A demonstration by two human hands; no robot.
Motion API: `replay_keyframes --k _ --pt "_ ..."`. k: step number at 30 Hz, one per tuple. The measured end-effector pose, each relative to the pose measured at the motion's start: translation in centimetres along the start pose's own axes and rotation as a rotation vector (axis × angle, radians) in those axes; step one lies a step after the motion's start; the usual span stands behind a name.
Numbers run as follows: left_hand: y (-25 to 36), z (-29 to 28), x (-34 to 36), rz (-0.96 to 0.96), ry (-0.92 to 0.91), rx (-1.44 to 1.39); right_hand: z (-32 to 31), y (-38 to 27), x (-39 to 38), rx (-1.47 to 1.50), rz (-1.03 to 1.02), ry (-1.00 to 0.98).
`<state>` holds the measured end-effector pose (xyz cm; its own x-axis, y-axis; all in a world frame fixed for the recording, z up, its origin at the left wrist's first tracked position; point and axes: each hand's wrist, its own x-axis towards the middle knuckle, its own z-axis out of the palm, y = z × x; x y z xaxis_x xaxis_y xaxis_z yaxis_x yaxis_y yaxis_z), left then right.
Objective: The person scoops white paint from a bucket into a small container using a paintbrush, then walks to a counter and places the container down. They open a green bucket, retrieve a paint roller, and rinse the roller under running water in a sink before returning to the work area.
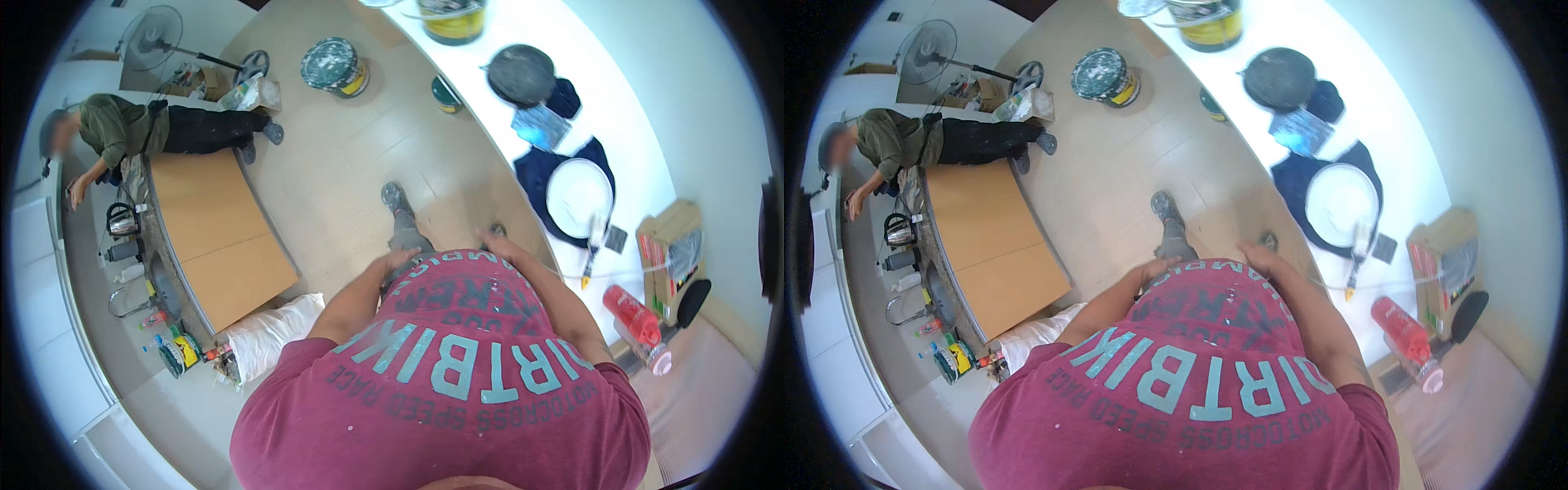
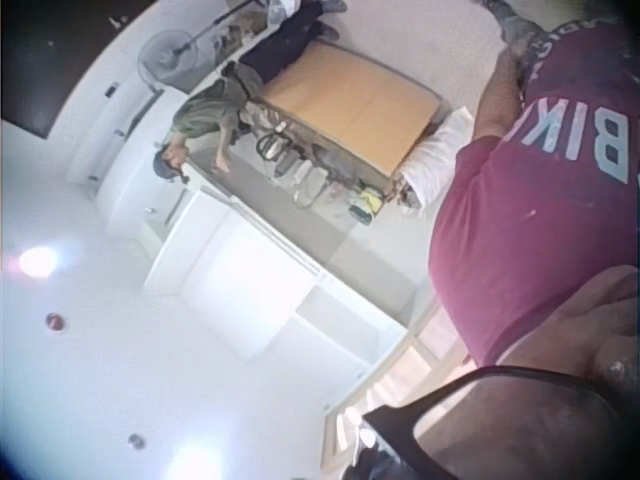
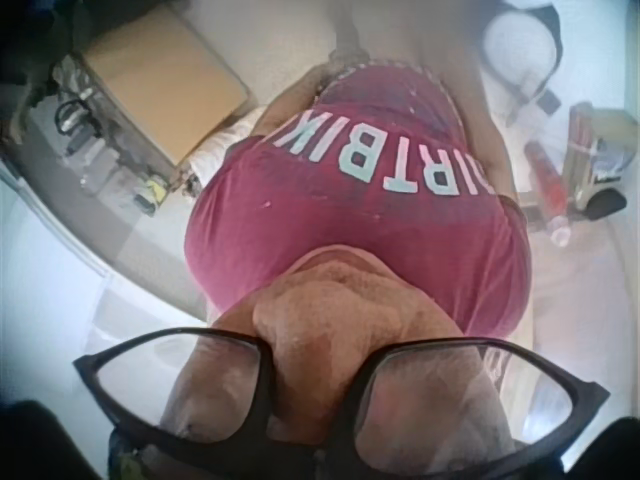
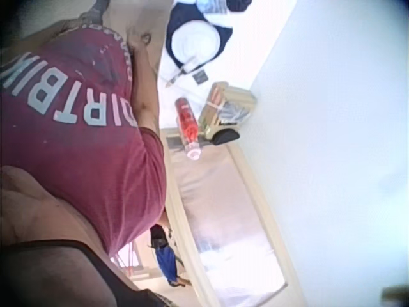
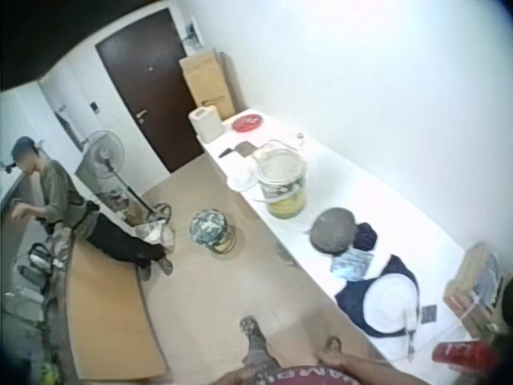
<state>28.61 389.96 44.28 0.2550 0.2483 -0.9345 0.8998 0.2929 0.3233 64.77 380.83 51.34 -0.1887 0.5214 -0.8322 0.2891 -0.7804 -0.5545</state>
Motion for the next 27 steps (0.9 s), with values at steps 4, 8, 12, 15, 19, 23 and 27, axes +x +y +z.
replay_keyframes --k 4,8,12,15,19,23,27 --pt "0.7 -5.2 -0.4 -0.056 -0.278 -0.429 -1.1 6.2 5.8 -0.368 0.067 -0.297" --pt "-2.7 -14.1 -4.0 0.235 -0.345 -0.247 1.9 -5.9 5.2 -0.453 0.159 -0.025" --pt "-3.1 -21.6 -7.1 0.047 -0.402 -0.512 1.6 -16.0 6.6 -0.805 0.031 -0.045" --pt "-1.6 -28.3 -8.9 0.143 -0.348 -0.378 0.8 -22.0 8.8 -0.794 -0.015 0.056" --pt "-1.5 -37.7 -8.7 0.091 -0.307 -0.446 -3.2 -33.5 10.7 -0.668 -0.167 -0.031" --pt "-0.2 -47.2 -5.7 -0.033 -0.051 -0.705 -7.1 -41.1 19.9 -0.385 -0.128 0.145" --pt "1.3 -56.4 1.6 0.017 0.393 -0.639 -8.0 -45.5 40.2 0.386 -0.098 0.249"
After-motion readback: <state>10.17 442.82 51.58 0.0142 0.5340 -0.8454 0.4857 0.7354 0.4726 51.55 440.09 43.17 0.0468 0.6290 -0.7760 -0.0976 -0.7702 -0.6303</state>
